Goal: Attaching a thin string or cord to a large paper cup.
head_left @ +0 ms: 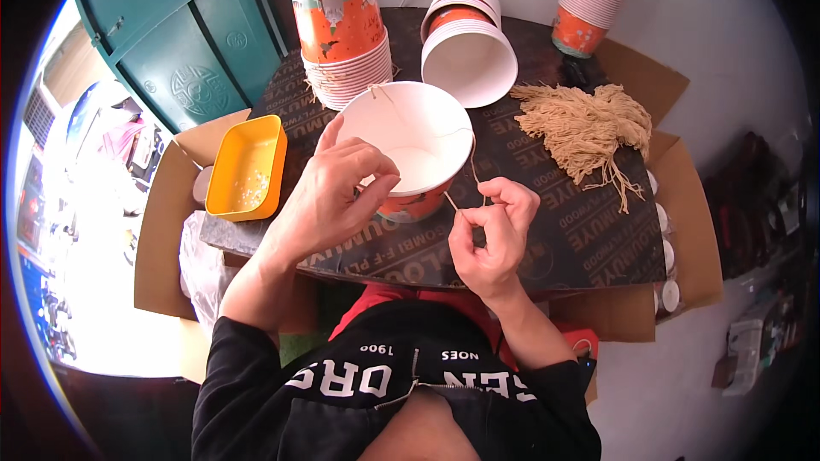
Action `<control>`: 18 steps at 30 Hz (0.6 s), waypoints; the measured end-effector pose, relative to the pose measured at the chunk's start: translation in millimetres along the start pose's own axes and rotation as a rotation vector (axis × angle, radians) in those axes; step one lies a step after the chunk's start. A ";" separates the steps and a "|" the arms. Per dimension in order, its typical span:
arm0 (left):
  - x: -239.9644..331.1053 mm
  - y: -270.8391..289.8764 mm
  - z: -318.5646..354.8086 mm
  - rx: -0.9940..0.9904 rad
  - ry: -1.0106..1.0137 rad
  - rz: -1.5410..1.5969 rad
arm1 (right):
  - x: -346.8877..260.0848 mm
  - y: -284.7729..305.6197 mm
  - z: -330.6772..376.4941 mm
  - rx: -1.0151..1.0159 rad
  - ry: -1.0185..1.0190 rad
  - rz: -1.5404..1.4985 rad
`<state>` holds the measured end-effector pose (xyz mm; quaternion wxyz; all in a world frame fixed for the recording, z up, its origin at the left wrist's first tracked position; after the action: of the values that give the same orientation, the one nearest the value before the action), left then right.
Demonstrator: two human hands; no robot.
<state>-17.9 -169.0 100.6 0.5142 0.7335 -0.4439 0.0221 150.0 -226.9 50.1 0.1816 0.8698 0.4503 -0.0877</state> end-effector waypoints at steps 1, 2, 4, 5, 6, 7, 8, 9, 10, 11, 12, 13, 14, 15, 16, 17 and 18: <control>-0.2 0.2 0.1 0.001 -0.002 -0.004 | -2.9 -1.1 -2.1 -0.010 0.011 0.004; -0.3 0.5 0.5 0.003 -0.005 -0.008 | -5.1 -2.5 -3.3 -0.021 0.023 0.009; -1.4 0.6 0.5 0.003 0.001 -0.006 | -4.7 -3.7 -2.9 -0.021 0.020 0.007; -2.0 0.3 -0.1 0.001 0.004 -0.004 | -3.9 -3.9 -3.1 -0.018 0.016 0.009; -2.1 0.2 -0.7 0.002 0.004 -0.003 | -3.5 -4.3 -3.6 -0.019 0.017 0.010; -1.7 0.6 -0.5 -0.001 0.001 -0.006 | -4.0 -4.6 -4.3 -0.016 0.017 0.017; -1.4 0.9 -0.5 -0.005 -0.002 -0.009 | -4.4 -5.0 -4.9 -0.013 0.017 0.024; -1.5 1.6 -0.6 -0.005 -0.001 -0.009 | -4.8 -6.0 -5.4 -0.013 0.017 0.024; -1.8 1.4 -1.0 -0.009 0.001 -0.006 | -5.5 -6.5 -5.8 -0.014 0.023 0.026; -2.0 1.3 -1.3 -0.013 0.003 -0.003 | -6.1 -7.2 -5.9 -0.014 0.029 0.027; -1.7 1.3 -1.7 -0.013 0.003 -0.002 | -5.9 -8.1 -5.8 -0.015 0.028 0.028; 0.0 1.5 -2.5 -0.013 -0.005 -0.001 | -5.7 -8.6 -6.2 -0.014 0.026 0.025; 1.5 2.0 -3.3 -0.014 -0.013 -0.001 | -5.4 -9.1 -6.7 -0.013 0.025 0.022; 2.0 3.0 -4.3 -0.013 -0.013 0.000 | -5.4 -9.7 -7.4 -0.014 0.025 0.022; 3.2 2.2 -5.8 -0.028 -0.026 -0.004 | -5.1 -10.6 -7.8 -0.016 0.026 0.027; 3.9 1.0 -7.3 -0.043 -0.040 -0.007 | -4.8 -11.5 -8.2 -0.019 0.028 0.031; 3.1 0.9 -9.1 -0.043 -0.041 -0.006 | -4.3 -12.6 -8.7 -0.019 0.028 0.033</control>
<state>-12.8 -163.9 107.0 0.5206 0.7241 -0.4524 -0.0039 137.1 -220.0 56.5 0.1848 0.8764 0.4394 -0.0681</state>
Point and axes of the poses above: each hand's wrist, its own z-axis away from the middle knuckle, its own y-axis out of the back of the hand, x = y × z, the point moved 10 cm from there along -z, towards the middle knuckle, and after that the axes turned 6 degrees about y, right-handed, at the moved point
